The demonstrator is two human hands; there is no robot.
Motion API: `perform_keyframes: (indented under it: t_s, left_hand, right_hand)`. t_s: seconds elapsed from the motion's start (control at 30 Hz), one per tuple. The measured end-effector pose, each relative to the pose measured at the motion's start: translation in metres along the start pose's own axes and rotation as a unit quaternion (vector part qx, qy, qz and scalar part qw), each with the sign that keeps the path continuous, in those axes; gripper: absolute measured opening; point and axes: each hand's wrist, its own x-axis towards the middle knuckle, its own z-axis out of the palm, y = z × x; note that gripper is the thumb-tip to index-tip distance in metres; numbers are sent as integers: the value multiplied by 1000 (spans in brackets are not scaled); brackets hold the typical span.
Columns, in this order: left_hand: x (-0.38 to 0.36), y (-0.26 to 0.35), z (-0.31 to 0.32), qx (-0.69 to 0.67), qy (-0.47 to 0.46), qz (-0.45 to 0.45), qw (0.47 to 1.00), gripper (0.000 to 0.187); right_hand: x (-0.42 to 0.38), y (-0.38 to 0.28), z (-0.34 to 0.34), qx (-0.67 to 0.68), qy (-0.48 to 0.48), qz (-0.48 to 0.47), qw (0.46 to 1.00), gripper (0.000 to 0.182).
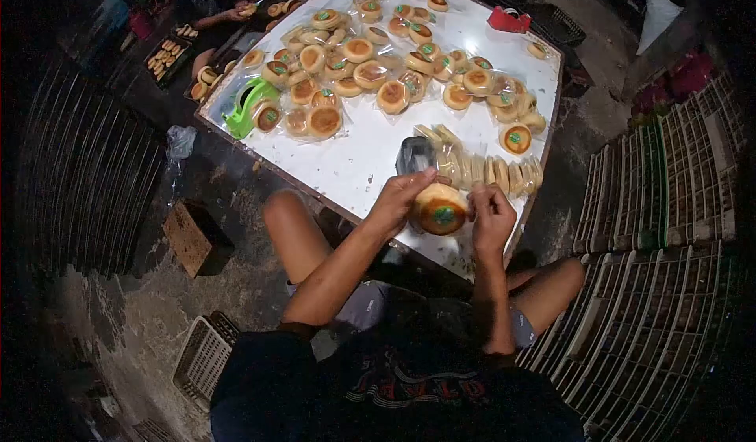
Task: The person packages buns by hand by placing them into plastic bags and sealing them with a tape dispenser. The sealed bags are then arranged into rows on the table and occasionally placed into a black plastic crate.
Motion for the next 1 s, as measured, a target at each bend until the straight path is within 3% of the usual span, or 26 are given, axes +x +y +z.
perform_keyframes:
  t_s: [0.03,0.07,0.1,0.17,0.2,0.3,0.33,0.37,0.43,0.47,0.53,0.57,0.6,0.67,0.7,0.73,0.8,0.83,0.97,1.0]
  left_hand:
    - [2,1,1,-31,-3,7,999,32]
    - [-1,0,3,-40,6,51,998,31]
    - [-2,2,5,-23,5,53,998,31]
    - [-1,4,8,9,3,60,998,32]
    - [3,-4,4,47,21,60,997,34]
    - [-1,-6,17,88,-73,120,986,35]
    - [3,-18,11,71,-63,98,991,34]
    - [8,-21,10,193,-25,200,960,34]
    - [12,-17,18,421,55,385,819,35]
    - [1,-16,26,540,151,407,721,37]
    - [-4,-21,36,514,102,454,721,38]
    - [-5,-23,40,499,76,478,719,39]
    - [-9,-20,43,517,17,409,752,35]
    - [-15,-7,45,468,-11,200,861,31]
    - [-16,-1,48,433,-22,91,897,30]
    - [-15,-6,44,436,1,97,895,30]
    - [-17,-8,40,407,18,48,912,28]
    - [-21,-9,39,393,27,20,919,28]
    - [-33,-20,42,343,89,84,931,24]
    - [-38,-10,48,345,110,1,932,22]
  right_hand:
    - [2,4,1,69,25,70,995,19]
    - [7,12,-5,69,-22,115,991,20]
    - [6,12,1,-28,40,2,999,24]
    - [2,12,17,-221,156,-219,937,33]
    - [-2,10,16,-251,109,-304,913,49]
    - [-23,7,32,-172,38,-226,958,52]
    - [-24,3,28,-129,-12,-28,991,47]
    - [-20,1,20,-86,-52,33,994,44]
    - [-13,-9,8,5,-135,156,979,38]
    - [-15,-21,6,57,-106,191,974,32]
    - [-15,2,6,81,-91,48,991,37]
    - [-16,6,1,200,-96,97,970,39]
    - [-16,-10,0,314,-89,146,934,41]
    - [-6,9,-20,103,-102,-23,989,43]
    - [-1,17,-25,-7,-106,-110,988,44]
    - [1,-1,-27,29,-99,-140,985,45]
    - [-5,-37,-26,158,-105,-23,982,37]
    - [-3,-18,-33,145,-129,25,981,31]
    - [-13,2,-27,10,-106,49,993,23]
    - [-18,-6,-22,-51,-85,31,995,21]
